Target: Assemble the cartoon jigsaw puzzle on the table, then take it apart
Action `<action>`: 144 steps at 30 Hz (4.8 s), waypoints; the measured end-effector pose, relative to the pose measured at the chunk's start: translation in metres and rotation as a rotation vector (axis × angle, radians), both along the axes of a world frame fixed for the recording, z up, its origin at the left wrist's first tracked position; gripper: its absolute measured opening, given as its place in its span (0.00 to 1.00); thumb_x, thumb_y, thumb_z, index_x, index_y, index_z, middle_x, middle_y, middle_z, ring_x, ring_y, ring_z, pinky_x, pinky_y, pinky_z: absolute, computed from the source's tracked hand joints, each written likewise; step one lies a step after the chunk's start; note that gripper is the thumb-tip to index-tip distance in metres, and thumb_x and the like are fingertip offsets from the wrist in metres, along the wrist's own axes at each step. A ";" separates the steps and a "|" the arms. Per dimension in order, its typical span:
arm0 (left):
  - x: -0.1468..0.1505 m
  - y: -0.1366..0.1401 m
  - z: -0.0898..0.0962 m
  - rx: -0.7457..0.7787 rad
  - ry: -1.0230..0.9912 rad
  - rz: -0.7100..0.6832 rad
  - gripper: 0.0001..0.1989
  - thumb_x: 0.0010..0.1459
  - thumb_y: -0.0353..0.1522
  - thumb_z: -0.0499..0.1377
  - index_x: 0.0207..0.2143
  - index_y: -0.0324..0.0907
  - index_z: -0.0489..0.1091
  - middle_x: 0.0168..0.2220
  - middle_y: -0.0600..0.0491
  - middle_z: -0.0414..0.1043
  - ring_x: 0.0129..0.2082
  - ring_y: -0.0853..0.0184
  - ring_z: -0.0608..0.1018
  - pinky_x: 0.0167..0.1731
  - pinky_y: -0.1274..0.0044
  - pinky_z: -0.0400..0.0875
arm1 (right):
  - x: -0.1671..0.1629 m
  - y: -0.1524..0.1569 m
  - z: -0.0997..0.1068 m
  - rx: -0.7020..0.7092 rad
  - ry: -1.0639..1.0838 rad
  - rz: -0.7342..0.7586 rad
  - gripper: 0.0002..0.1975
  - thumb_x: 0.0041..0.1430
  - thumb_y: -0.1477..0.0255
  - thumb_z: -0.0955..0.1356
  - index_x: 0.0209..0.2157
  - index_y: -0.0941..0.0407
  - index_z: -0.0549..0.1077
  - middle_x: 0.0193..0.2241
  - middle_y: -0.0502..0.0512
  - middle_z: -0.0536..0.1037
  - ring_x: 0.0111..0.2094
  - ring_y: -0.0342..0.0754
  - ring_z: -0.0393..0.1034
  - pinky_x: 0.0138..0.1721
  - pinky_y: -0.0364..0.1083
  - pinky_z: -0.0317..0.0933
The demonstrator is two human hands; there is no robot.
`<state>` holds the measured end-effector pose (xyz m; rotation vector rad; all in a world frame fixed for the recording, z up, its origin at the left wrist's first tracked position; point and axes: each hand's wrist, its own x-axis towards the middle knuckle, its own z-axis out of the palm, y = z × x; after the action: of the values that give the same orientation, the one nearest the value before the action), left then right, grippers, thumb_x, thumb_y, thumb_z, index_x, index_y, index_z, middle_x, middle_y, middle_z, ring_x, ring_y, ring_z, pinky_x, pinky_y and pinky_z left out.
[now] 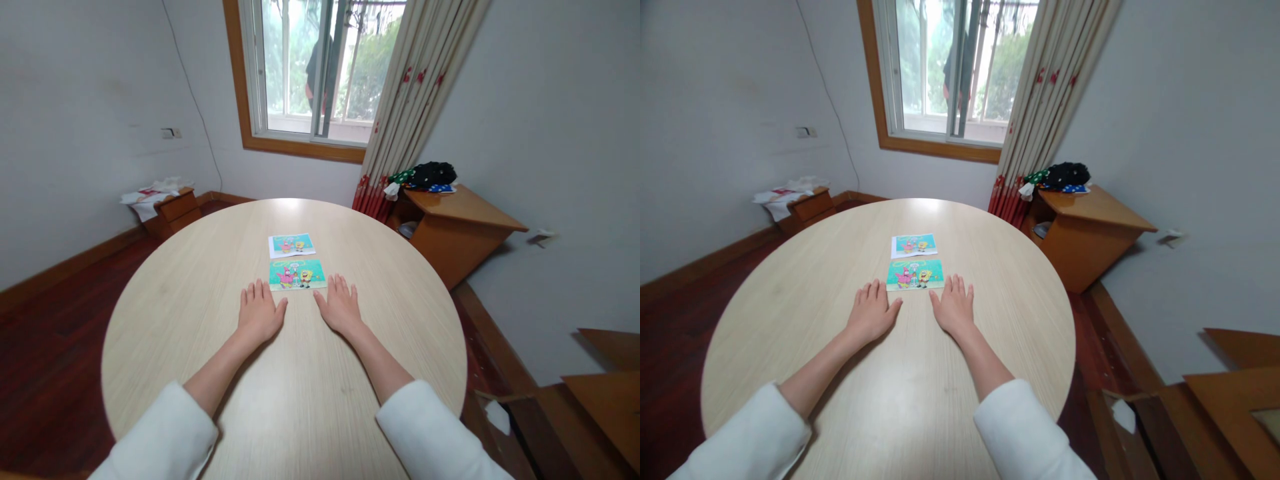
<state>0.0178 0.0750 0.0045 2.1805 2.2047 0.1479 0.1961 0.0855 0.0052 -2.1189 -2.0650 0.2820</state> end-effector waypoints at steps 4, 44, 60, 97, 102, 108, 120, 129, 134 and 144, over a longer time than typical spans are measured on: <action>-0.002 0.011 0.005 0.103 -0.050 -0.002 0.28 0.62 0.41 0.42 0.53 0.29 0.64 0.57 0.35 0.63 0.56 0.51 0.65 0.55 0.65 0.55 | 0.001 0.011 0.001 0.047 0.062 -0.004 0.31 0.66 0.60 0.52 0.62 0.68 0.54 0.64 0.68 0.52 0.65 0.56 0.42 0.63 0.57 0.32; 0.002 0.046 0.006 0.139 -0.324 0.126 0.20 0.60 0.36 0.45 0.47 0.40 0.69 0.50 0.41 0.66 0.50 0.54 0.66 0.48 0.63 0.59 | 0.004 0.054 -0.005 0.135 0.274 -0.025 0.24 0.65 0.64 0.55 0.56 0.63 0.65 0.60 0.63 0.61 0.62 0.52 0.52 0.61 0.51 0.40; -0.004 0.047 0.000 0.139 -0.269 0.081 0.17 0.59 0.34 0.46 0.42 0.40 0.72 0.48 0.42 0.67 0.49 0.55 0.66 0.46 0.65 0.59 | 0.010 0.059 -0.012 0.176 0.316 0.028 0.21 0.65 0.65 0.55 0.53 0.58 0.66 0.55 0.60 0.69 0.57 0.49 0.59 0.57 0.48 0.45; -0.004 0.045 -0.002 0.182 -0.287 0.052 0.17 0.58 0.33 0.47 0.43 0.40 0.72 0.48 0.41 0.67 0.49 0.53 0.66 0.46 0.62 0.59 | -0.011 0.036 -0.002 0.126 0.022 0.265 0.31 0.66 0.61 0.53 0.65 0.64 0.48 0.66 0.64 0.46 0.67 0.54 0.36 0.63 0.57 0.31; -0.003 0.044 -0.001 0.191 -0.296 0.052 0.17 0.59 0.33 0.47 0.45 0.41 0.71 0.48 0.41 0.67 0.49 0.53 0.67 0.47 0.62 0.59 | -0.014 0.031 0.000 0.026 -0.009 0.298 0.31 0.66 0.59 0.52 0.64 0.63 0.50 0.66 0.62 0.48 0.66 0.55 0.40 0.63 0.60 0.34; -0.003 0.044 -0.001 0.178 -0.316 0.070 0.19 0.60 0.34 0.46 0.49 0.39 0.68 0.48 0.41 0.67 0.49 0.52 0.67 0.47 0.62 0.59 | -0.016 0.023 0.011 0.175 -0.083 0.224 0.24 0.65 0.62 0.56 0.56 0.60 0.65 0.57 0.67 0.66 0.57 0.56 0.59 0.58 0.59 0.42; -0.006 0.047 -0.007 0.269 -0.476 0.106 0.20 0.58 0.33 0.47 0.53 0.41 0.63 0.49 0.42 0.69 0.50 0.54 0.67 0.49 0.61 0.59 | -0.001 0.026 0.018 0.168 0.061 0.407 0.18 0.61 0.76 0.58 0.47 0.55 0.73 0.52 0.56 0.72 0.54 0.46 0.63 0.54 0.48 0.45; -0.007 0.048 -0.001 0.292 -0.613 0.149 0.16 0.58 0.33 0.47 0.48 0.43 0.64 0.46 0.44 0.70 0.50 0.56 0.69 0.49 0.63 0.59 | -0.001 0.025 0.024 0.168 -0.154 0.242 0.18 0.64 0.71 0.57 0.42 0.57 0.76 0.43 0.63 0.75 0.45 0.53 0.67 0.44 0.50 0.53; -0.008 0.050 0.001 0.297 -0.674 0.175 0.15 0.59 0.33 0.46 0.46 0.44 0.65 0.44 0.46 0.71 0.49 0.57 0.70 0.50 0.63 0.59 | 0.002 0.026 0.026 0.152 -0.103 0.283 0.18 0.62 0.75 0.57 0.41 0.58 0.76 0.45 0.62 0.74 0.47 0.50 0.67 0.48 0.49 0.50; -0.012 0.054 -0.002 0.338 -0.779 0.199 0.13 0.60 0.34 0.45 0.43 0.43 0.65 0.41 0.47 0.73 0.46 0.59 0.73 0.50 0.63 0.60 | 0.012 0.032 0.030 0.051 -0.054 0.389 0.24 0.56 0.82 0.56 0.50 0.56 0.72 0.51 0.57 0.73 0.53 0.48 0.64 0.58 0.50 0.42</action>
<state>0.0060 0.1288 0.0025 1.5757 1.9848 1.2135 0.2082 0.1177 0.0350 -1.7004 -2.4775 0.2183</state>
